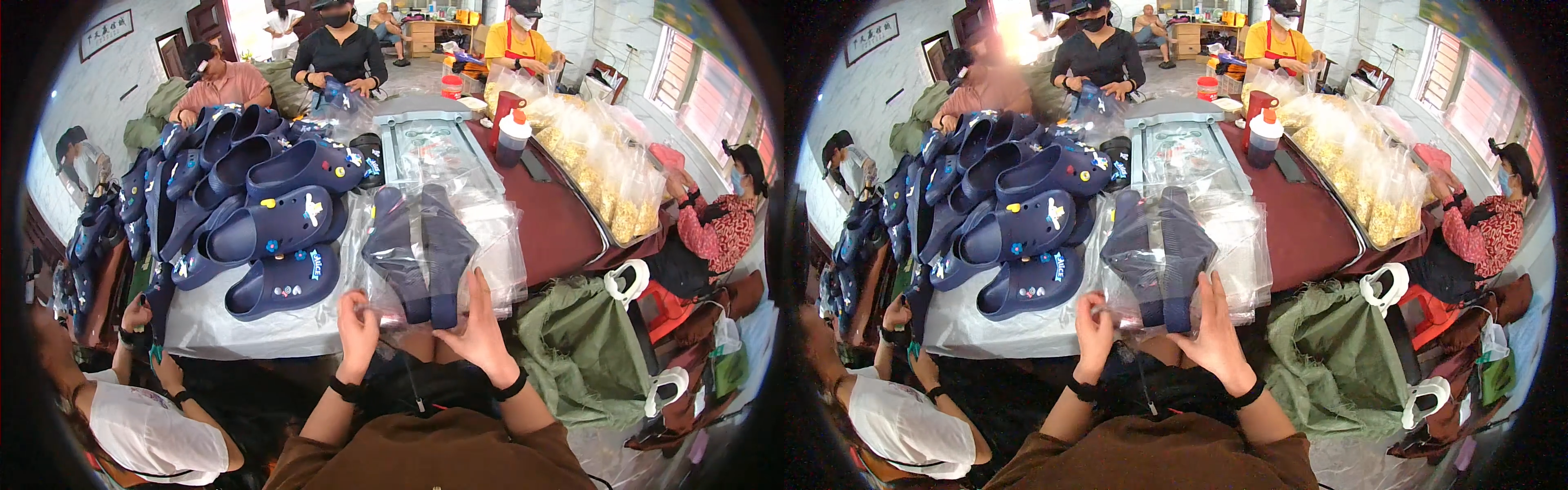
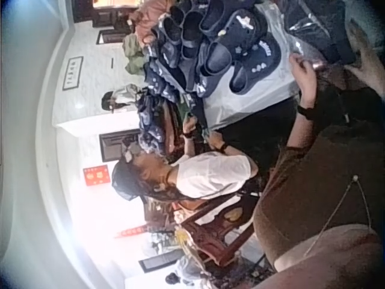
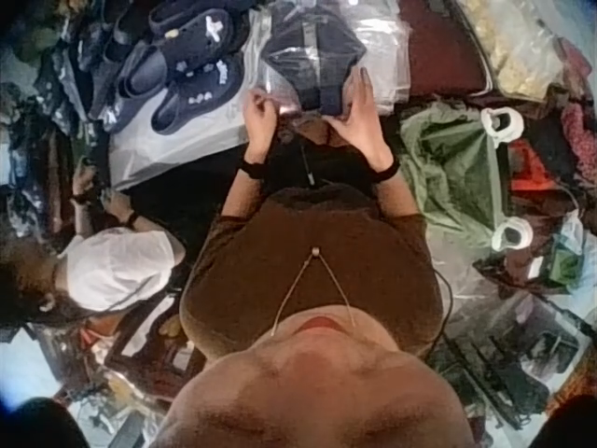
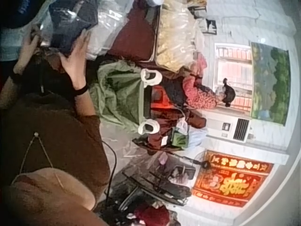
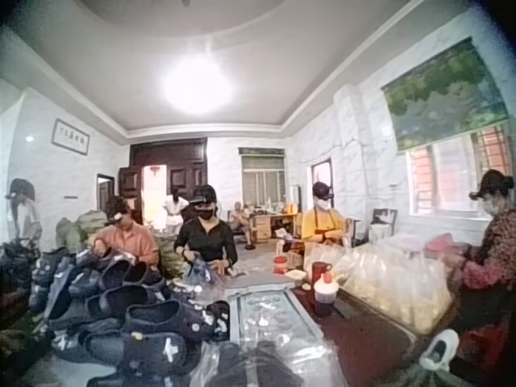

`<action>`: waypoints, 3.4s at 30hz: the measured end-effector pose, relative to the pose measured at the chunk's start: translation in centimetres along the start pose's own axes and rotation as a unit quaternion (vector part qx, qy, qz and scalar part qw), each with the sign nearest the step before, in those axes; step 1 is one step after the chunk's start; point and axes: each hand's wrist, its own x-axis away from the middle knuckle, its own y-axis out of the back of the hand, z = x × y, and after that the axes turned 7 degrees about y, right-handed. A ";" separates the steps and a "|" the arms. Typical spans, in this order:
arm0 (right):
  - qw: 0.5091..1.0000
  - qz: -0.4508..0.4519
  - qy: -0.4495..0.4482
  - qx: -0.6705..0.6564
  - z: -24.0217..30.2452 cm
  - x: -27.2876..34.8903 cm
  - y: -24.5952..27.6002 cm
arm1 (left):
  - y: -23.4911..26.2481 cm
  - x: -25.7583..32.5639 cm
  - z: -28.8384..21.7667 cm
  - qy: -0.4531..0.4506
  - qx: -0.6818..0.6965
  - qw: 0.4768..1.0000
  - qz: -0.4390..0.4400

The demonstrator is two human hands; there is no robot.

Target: Packaging pairs of decorated clogs into plastic bags at a manufacturing table.

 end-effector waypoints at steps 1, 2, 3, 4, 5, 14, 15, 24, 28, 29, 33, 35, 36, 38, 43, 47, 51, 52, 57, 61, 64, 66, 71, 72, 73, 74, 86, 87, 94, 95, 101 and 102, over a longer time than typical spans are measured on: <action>1.000 -0.001 0.000 0.001 0.0 0.1 0.0 | 0.1 0.0 -0.8 -0.090 -0.056 0.993 -0.060; 1.000 -0.018 -0.008 0.022 0.0 0.2 0.0 | 0.2 0.2 -1.7 -0.091 -0.055 0.993 -0.058; 0.998 -0.034 -0.015 0.042 0.0 0.3 0.2 | 0.4 0.3 -3.5 -0.118 -0.108 0.986 -0.051; 0.998 -0.035 -0.016 0.043 -0.2 0.2 0.3 | 0.3 0.3 -4.5 -0.144 -0.161 0.975 -0.044; 0.999 -0.017 -0.019 0.039 -0.4 0.2 0.6 | 0.0 0.4 -4.9 -0.166 -0.212 0.960 -0.073; 0.997 0.079 -0.009 -0.020 -4.5 0.9 1.3 | -0.5 0.5 -1.1 -0.056 0.073 0.996 0.004; 0.996 0.080 -0.013 -0.034 -4.7 1.0 1.1 | -0.7 0.7 -0.9 -0.056 0.072 0.996 0.004; 0.987 0.078 0.063 -0.125 -5.8 1.2 -0.6 | -1.9 1.1 -1.3 -0.026 0.123 0.977 0.173; 0.985 0.066 0.067 -0.143 -5.0 1.9 -1.5 | -0.4 0.5 -3.3 -0.028 0.104 0.976 0.191; 0.980 0.079 0.034 -0.178 -4.4 2.2 -1.6 | -0.2 0.3 -4.2 -0.075 0.149 0.966 0.197; 0.972 0.050 -0.008 -0.230 -4.1 2.4 -2.1 | 1.3 0.1 -6.7 -0.151 0.040 0.957 0.242; 0.983 0.067 0.000 -0.172 -2.8 1.9 -1.2 | 1.7 0.5 -6.9 -0.168 -0.056 0.955 0.239; 0.990 0.084 0.007 -0.113 -2.1 1.6 -0.7 | 1.9 0.7 -6.2 -0.169 -0.058 0.955 0.237; 0.990 0.096 0.026 -0.095 -1.1 1.2 -0.3 | 1.8 1.6 -5.0 -0.095 -0.055 0.975 0.193; 0.989 0.094 0.057 -0.098 0.7 0.7 -0.5 | 1.5 3.2 -2.1 0.025 0.003 0.987 0.156; 0.991 0.099 0.037 -0.077 0.8 0.6 -0.6 | 1.4 3.4 -1.8 -0.049 0.004 0.988 0.145; 0.990 -0.001 0.133 0.048 0.6 0.0 -1.4 | 1.4 3.5 -4.5 -0.097 -0.099 0.983 0.119; 0.990 0.000 0.134 0.048 0.8 -0.4 -1.5 | 1.1 3.6 -4.6 -0.065 -0.110 0.986 0.103; 0.981 -0.181 0.043 0.063 -0.5 -1.5 -2.1 | 0.6 3.9 -6.1 -0.087 -0.163 0.982 0.050; 0.981 -0.180 0.068 0.003 -0.7 -2.2 -2.7 | 0.1 3.5 -6.8 -0.150 -0.238 0.957 0.073; 0.989 -0.139 0.024 -0.051 -1.2 -1.9 -2.8 | -0.2 3.6 -6.9 -0.145 -0.232 0.959 0.071; 0.991 -0.115 -0.012 -0.067 -1.0 -2.1 -2.4 | -0.5 3.6 -6.7 -0.129 -0.208 0.967 0.063; 0.987 -0.121 0.040 -0.094 0.9 -2.0 -0.9 | -0.6 4.0 -6.4 -0.123 -0.159 0.979 0.035; 0.988 -0.121 0.038 -0.093 1.4 -1.8 -0.5 | -0.6 4.2 -6.0 -0.123 -0.159 0.979 0.036; 0.986 -0.123 0.059 -0.098 1.9 -1.6 -0.2 | -0.5 4.4 -5.5 -0.139 -0.155 0.978 0.026; 0.984 -0.124 0.080 -0.104 2.2 -1.4 -0.2 | -0.4 4.5 -5.1 -0.155 -0.152 0.976 0.016; 0.982 0.016 0.160 -0.097 2.9 -0.8 -1.8 | -1.2 2.5 -5.4 -0.083 -0.122 0.989 -0.002; 0.981 0.013 0.151 -0.119 2.4 -0.7 -1.8 | -1.6 2.6 -5.2 -0.099 -0.138 0.985 -0.018; 0.983 -0.045 0.076 -0.161 1.3 -0.5 -0.5 | -3.8 1.7 -8.1 -0.143 -0.168 0.970 -0.097; 0.979 -0.086 0.053 -0.176 1.1 -0.4 -0.7 | -4.0 1.7 -8.1 -0.144 -0.147 0.978 -0.045; 0.976 -0.193 -0.015 -0.101 -0.6 1.7 0.5 | -2.1 1.9 -4.4 -0.161 -0.099 0.981 0.045; 0.976 -0.195 -0.019 -0.100 -0.4 2.1 0.6 | -1.5 2.1 -3.5 -0.161 -0.099 0.981 0.049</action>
